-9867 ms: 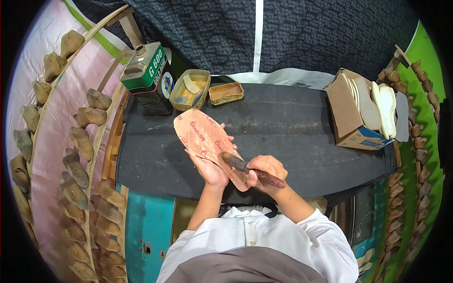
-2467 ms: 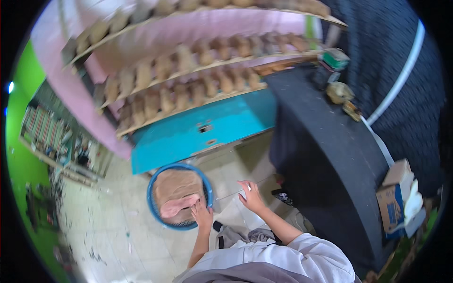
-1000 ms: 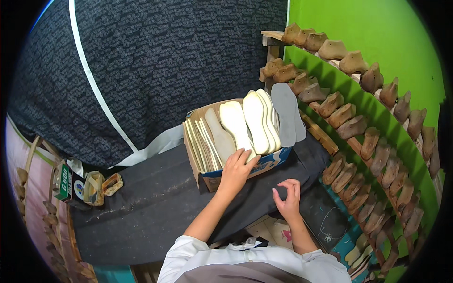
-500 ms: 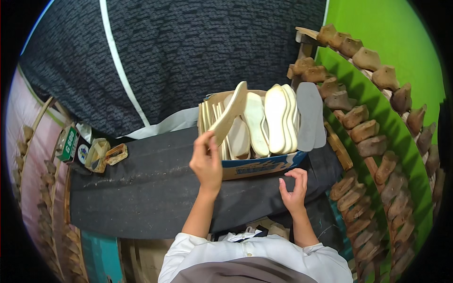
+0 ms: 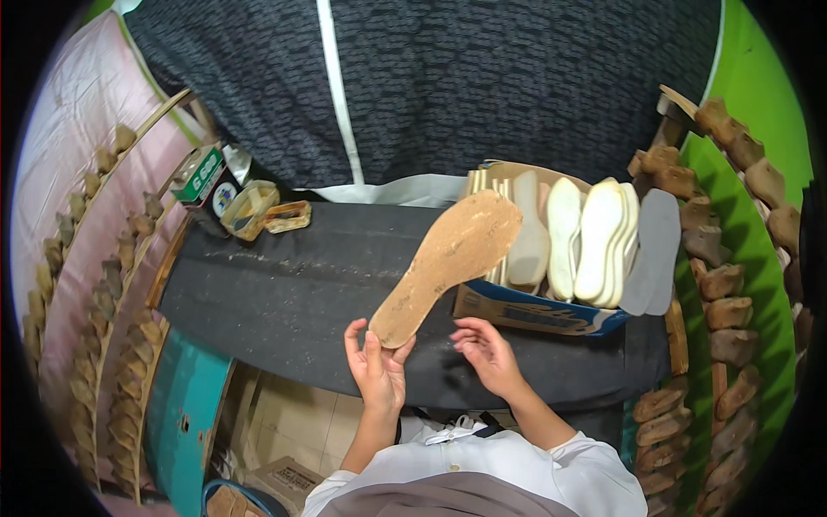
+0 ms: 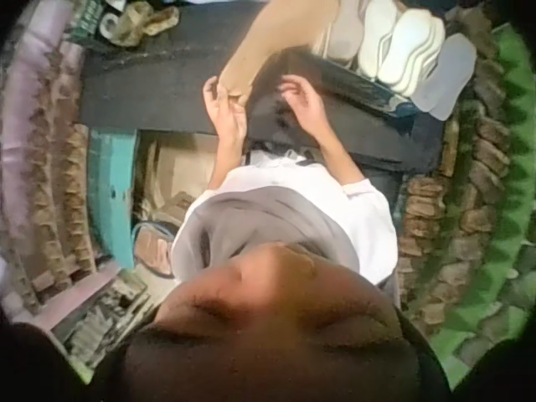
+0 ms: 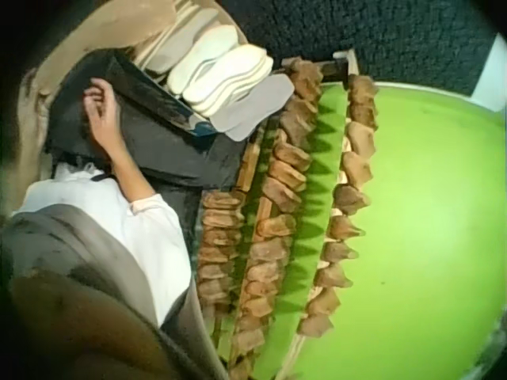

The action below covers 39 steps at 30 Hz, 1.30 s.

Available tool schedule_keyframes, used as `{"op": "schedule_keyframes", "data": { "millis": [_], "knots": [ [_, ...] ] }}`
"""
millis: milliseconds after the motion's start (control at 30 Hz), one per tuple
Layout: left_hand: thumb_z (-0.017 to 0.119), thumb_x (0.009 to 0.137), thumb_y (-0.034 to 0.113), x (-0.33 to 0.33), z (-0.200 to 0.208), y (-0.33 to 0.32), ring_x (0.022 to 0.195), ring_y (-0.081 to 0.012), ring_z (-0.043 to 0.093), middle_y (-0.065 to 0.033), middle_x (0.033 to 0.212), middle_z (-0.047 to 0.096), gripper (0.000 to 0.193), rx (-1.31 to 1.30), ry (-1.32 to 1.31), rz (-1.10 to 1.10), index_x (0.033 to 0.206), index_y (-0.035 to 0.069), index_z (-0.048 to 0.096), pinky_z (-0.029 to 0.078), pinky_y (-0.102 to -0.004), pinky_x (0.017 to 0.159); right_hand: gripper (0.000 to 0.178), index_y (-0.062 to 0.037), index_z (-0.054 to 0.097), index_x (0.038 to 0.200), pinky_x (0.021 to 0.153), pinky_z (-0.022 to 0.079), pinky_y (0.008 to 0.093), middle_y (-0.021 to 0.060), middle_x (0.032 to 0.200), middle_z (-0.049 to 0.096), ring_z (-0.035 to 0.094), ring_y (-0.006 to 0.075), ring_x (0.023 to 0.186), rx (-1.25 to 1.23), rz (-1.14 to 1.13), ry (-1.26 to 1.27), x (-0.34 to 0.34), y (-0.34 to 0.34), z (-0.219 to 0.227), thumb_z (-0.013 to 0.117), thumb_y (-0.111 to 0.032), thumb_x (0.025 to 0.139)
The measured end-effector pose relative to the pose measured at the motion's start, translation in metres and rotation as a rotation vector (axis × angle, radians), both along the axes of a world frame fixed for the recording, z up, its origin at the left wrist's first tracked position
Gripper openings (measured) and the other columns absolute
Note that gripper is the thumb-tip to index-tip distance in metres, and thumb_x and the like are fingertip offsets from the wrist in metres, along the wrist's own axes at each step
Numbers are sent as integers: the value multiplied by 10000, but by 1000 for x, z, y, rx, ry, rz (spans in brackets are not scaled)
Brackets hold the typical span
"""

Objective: The person takes shoe soles from a box, applies adhesive to each sole with a brush, and places the soles into a basket.

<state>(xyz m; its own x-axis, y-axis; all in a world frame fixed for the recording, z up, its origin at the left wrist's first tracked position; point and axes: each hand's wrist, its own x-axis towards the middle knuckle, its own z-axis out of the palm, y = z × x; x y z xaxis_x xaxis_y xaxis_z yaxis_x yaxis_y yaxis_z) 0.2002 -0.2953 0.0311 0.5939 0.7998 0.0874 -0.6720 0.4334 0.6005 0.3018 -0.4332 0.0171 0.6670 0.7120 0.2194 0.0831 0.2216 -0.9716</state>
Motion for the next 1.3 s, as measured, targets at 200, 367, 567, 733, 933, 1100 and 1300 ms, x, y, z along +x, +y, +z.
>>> {"op": "schedule_keyframes", "data": {
  "millis": [200,367,567,733,933,1100,1300],
  "knots": [
    [485,925,174,-29,-34,12,997,-288,586,-170,1103,548,316,-84,50,-34,1183,94,322,515,-447,840,350,22,422,1206,878,417,253,87,1103,545,511,114,1020,112,196,185,-20,77,-10,530,-124,907],
    [489,925,249,-46,-56,57,1084,-237,519,-96,1138,524,288,-26,156,-128,1142,105,366,459,-423,898,277,32,447,1154,880,420,261,82,1104,555,527,135,1031,14,201,237,-20,126,-21,489,-125,930],
    [457,934,311,-61,-93,174,1005,-180,521,-74,1067,532,283,54,286,-130,1115,96,420,426,-349,862,309,35,455,1186,873,438,278,114,1101,586,557,148,1004,-121,193,187,-40,193,-40,495,-124,924],
    [304,929,502,-54,-68,248,1089,-232,480,-115,1178,503,525,-11,274,-336,1278,113,352,390,-364,929,283,20,499,1121,784,478,329,165,989,629,619,244,918,-347,213,-74,-67,247,-35,512,-166,908],
    [104,862,669,-48,-72,291,1088,-301,516,-190,1120,546,819,-68,272,-666,1226,22,447,407,-448,944,261,5,508,1086,715,479,422,232,917,620,612,388,838,-462,49,-304,-89,301,-47,496,-175,897],
    [115,856,680,-51,-82,318,899,-282,585,-145,932,596,823,-196,292,-688,1052,-3,533,460,-410,861,194,16,602,1006,676,511,316,177,817,661,669,237,765,-496,-177,-256,-90,318,-49,500,-103,893],
    [111,873,656,-58,-89,334,693,-222,592,-107,825,565,778,-84,259,-605,1052,12,510,511,-346,615,108,-42,675,789,568,477,300,112,705,651,615,207,608,-385,-409,-476,-65,334,-27,696,-138,746]
  ]
}}
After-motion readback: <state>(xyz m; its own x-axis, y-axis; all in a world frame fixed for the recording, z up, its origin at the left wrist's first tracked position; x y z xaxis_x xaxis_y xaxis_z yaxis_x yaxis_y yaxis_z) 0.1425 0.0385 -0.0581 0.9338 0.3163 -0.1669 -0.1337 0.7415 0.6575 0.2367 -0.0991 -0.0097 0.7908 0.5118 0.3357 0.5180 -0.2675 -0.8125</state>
